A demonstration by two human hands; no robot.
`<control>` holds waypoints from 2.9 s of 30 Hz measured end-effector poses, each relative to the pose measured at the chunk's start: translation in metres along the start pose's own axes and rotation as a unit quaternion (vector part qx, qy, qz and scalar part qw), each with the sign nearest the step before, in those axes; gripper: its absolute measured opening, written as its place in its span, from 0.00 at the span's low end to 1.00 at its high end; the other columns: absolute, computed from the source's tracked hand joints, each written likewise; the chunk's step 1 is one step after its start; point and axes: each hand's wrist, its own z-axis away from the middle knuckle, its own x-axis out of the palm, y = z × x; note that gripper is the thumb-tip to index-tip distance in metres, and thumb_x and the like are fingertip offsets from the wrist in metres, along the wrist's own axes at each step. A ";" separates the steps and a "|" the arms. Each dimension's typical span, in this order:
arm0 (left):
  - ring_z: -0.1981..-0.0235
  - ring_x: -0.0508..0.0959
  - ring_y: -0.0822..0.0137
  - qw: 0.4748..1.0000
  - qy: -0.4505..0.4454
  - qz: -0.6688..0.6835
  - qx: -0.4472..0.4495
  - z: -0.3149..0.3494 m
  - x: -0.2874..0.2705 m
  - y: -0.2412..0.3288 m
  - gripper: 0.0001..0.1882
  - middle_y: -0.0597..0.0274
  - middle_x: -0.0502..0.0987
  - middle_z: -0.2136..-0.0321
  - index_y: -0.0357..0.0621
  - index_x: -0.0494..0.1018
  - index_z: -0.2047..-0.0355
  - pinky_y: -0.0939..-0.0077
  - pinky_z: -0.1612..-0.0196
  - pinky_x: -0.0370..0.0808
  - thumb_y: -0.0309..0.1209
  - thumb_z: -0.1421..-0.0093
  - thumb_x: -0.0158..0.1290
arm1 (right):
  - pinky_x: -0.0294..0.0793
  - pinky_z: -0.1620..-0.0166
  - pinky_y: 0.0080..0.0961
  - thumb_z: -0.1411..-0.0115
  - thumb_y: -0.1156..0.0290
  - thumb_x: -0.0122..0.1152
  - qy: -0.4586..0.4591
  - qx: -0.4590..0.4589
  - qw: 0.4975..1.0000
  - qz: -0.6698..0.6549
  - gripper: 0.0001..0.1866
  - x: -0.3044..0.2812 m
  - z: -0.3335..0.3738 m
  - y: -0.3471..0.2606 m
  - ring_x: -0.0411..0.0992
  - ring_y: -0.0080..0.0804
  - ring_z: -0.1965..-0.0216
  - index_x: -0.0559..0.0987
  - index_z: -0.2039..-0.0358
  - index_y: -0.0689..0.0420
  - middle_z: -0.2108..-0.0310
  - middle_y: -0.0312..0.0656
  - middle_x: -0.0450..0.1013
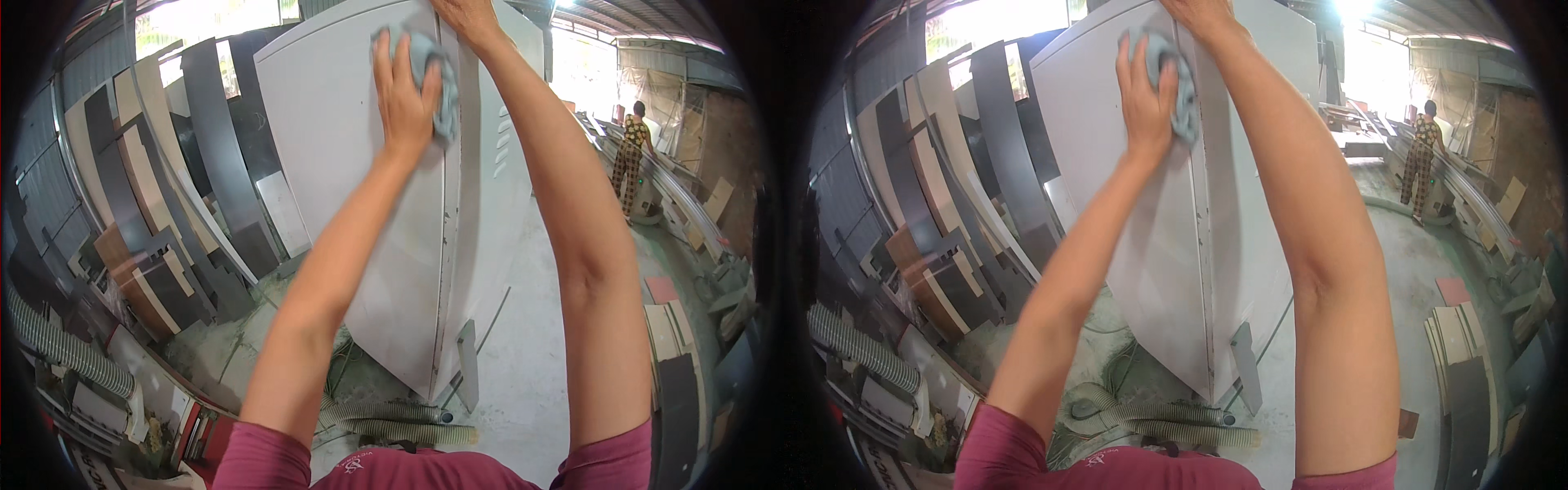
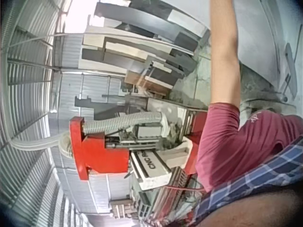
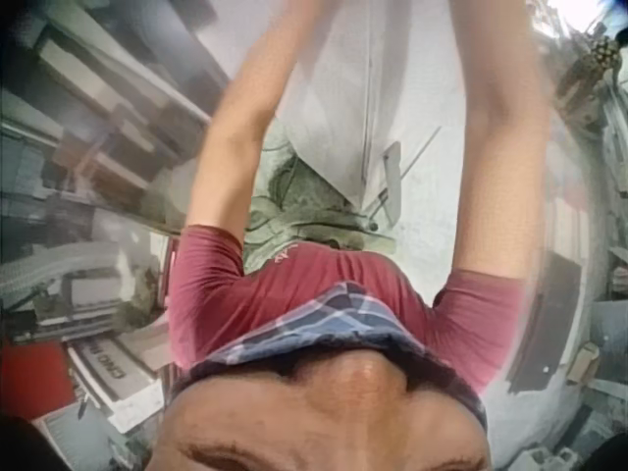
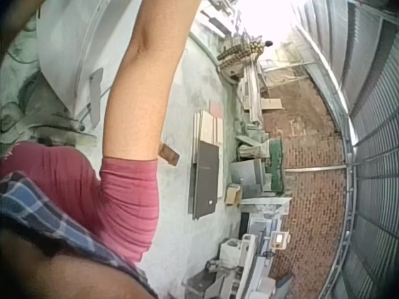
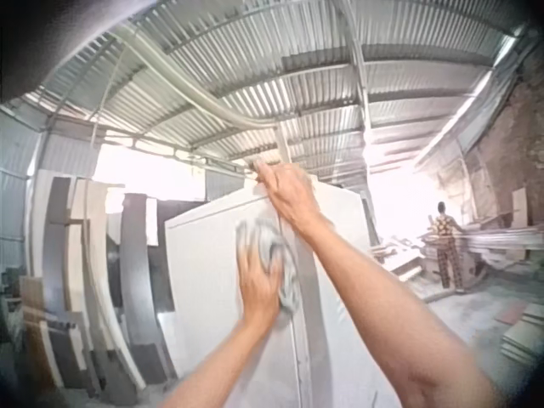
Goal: The person is wiping down various parts of a CNC machine and its control panel using a cleaning cloth.
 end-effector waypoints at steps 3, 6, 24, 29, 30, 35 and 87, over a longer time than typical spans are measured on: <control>0.34 0.50 0.43 0.998 -0.050 -0.002 -0.036 0.107 -0.014 0.011 0.28 0.40 0.49 0.36 0.35 0.57 0.39 0.56 0.35 0.50 0.36 0.36 0.45 | 0.69 0.58 0.40 0.33 0.55 0.38 0.126 0.037 0.986 -0.101 0.27 -0.001 0.007 0.000 0.74 0.51 0.65 0.81 0.72 0.62 0.72 0.53 0.76; 0.34 0.46 0.37 0.989 -0.101 0.006 -0.104 0.254 -0.045 0.010 0.34 0.35 0.44 0.35 0.36 0.53 0.37 0.46 0.35 0.46 0.39 0.39 0.48 | 0.69 0.57 0.40 0.33 0.53 0.39 0.154 0.072 0.974 -0.149 0.29 0.000 0.002 -0.012 0.73 0.52 0.65 0.81 0.76 0.63 0.71 0.54 0.76; 0.36 0.52 0.41 0.994 0.030 0.011 0.101 -0.107 0.032 -0.038 0.34 0.36 0.54 0.39 0.33 0.56 0.39 0.53 0.35 0.47 0.47 0.36 0.43 | 0.68 0.56 0.38 0.32 0.55 0.38 0.119 0.076 0.987 -0.073 0.24 0.004 0.008 -0.004 0.73 0.48 0.61 0.75 0.56 0.63 0.66 0.51 0.74; 0.33 0.44 0.43 0.997 -0.062 0.035 -0.040 0.074 -0.009 -0.026 0.33 0.43 0.45 0.34 0.42 0.53 0.36 0.51 0.34 0.44 0.42 0.37 0.47 | 0.67 0.52 0.37 0.32 0.53 0.37 0.132 0.073 0.983 -0.104 0.25 -0.002 0.018 -0.003 0.71 0.47 0.58 0.74 0.55 0.62 0.63 0.50 0.74; 0.32 0.43 0.43 0.992 -0.085 0.034 -0.084 0.130 -0.030 -0.024 0.33 0.43 0.44 0.33 0.40 0.52 0.35 0.49 0.34 0.43 0.39 0.37 0.46 | 0.66 0.51 0.36 0.32 0.53 0.37 0.131 0.092 0.981 -0.109 0.25 -0.004 0.016 -0.009 0.71 0.47 0.57 0.75 0.55 0.62 0.62 0.50 0.74; 0.32 0.39 0.41 0.911 -0.139 -0.004 -0.388 0.379 -0.086 -0.013 0.37 0.38 0.36 0.34 0.35 0.40 0.34 0.50 0.34 0.40 0.33 0.38 0.45 | 0.65 0.50 0.35 0.32 0.55 0.37 0.109 0.102 0.983 -0.109 0.24 0.006 0.008 -0.023 0.70 0.45 0.56 0.75 0.57 0.62 0.61 0.50 0.74; 0.37 0.52 0.42 0.982 0.117 -0.008 -0.149 0.037 -0.013 -0.132 0.31 0.42 0.56 0.40 0.39 0.60 0.42 0.50 0.36 0.51 0.35 0.44 0.54 | 0.62 0.46 0.22 0.33 0.57 0.44 0.109 0.104 0.982 -0.112 0.20 0.003 0.018 0.005 0.70 0.24 0.53 0.80 0.58 0.57 0.58 0.38 0.77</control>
